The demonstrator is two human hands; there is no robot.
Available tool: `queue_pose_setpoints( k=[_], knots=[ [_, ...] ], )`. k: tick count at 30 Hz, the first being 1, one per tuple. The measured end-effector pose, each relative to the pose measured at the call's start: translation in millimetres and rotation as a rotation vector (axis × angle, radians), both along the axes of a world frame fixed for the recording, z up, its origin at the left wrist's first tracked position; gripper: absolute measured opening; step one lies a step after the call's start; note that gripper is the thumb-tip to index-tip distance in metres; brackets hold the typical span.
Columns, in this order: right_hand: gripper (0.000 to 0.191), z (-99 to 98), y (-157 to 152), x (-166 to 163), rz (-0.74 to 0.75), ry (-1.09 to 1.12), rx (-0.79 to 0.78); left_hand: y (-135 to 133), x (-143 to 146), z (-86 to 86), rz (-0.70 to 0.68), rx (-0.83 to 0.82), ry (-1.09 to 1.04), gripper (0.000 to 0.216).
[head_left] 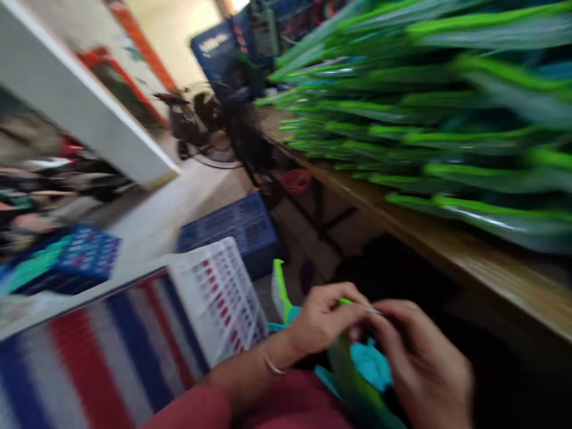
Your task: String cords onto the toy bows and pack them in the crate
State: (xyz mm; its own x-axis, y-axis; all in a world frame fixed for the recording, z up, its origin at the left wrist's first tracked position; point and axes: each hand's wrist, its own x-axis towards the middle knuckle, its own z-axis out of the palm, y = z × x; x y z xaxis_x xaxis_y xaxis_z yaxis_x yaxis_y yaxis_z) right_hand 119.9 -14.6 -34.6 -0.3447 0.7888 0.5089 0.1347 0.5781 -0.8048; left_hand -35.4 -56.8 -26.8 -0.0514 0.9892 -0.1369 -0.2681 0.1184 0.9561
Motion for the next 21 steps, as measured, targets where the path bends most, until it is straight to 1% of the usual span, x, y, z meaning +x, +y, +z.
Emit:
queue_pose_setpoints(
  k=[1,2,5,6,7,9,11,13,19,21],
  knots=[
    [0.009,4.2,-4.5,-3.8,-0.022,0.017,-0.066,0.3,-2.3,-4.1,-0.009,0.000,0.007,0.037],
    [0.012,6.1,-6.9,-7.8,-0.015,0.051,-0.167,1.4,-4.6,-9.1,-0.017,0.023,0.001,0.034],
    [0.016,5.6,-7.5,-14.5,0.078,0.220,-0.490,4.5,-8.3,-22.1,-0.055,0.079,-0.059,0.032],
    [0.017,5.5,-7.6,-14.7,0.108,0.266,-0.569,4.4,-8.2,-24.1,-0.063,0.087,-0.077,0.032],
    [0.019,5.8,-8.1,-14.3,0.127,0.302,-0.622,3.9,-7.6,-24.9,-0.069,0.091,-0.087,0.031],
    [0.021,6.7,-9.9,-12.8,0.139,0.346,-0.661,2.6,-6.0,-24.4,-0.068,0.097,-0.094,0.028],
    [0.021,6.7,-11.8,-11.3,0.120,0.347,-0.631,2.2,-4.8,-23.3,-0.065,0.105,-0.098,0.026],
    [0.020,5.8,-13.3,-10.0,0.079,0.290,-0.545,2.5,-4.2,-22.7,-0.070,0.115,-0.112,0.025],
    [0.016,9.0,-13.9,-7.5,-0.025,0.098,-0.153,1.3,-3.1,-20.1,-0.056,0.077,-0.117,0.028],
    [0.017,11.9,-13.1,-7.1,-0.038,0.076,-0.073,0.6,-2.6,-18.9,-0.055,0.074,-0.116,0.028]
  ],
)
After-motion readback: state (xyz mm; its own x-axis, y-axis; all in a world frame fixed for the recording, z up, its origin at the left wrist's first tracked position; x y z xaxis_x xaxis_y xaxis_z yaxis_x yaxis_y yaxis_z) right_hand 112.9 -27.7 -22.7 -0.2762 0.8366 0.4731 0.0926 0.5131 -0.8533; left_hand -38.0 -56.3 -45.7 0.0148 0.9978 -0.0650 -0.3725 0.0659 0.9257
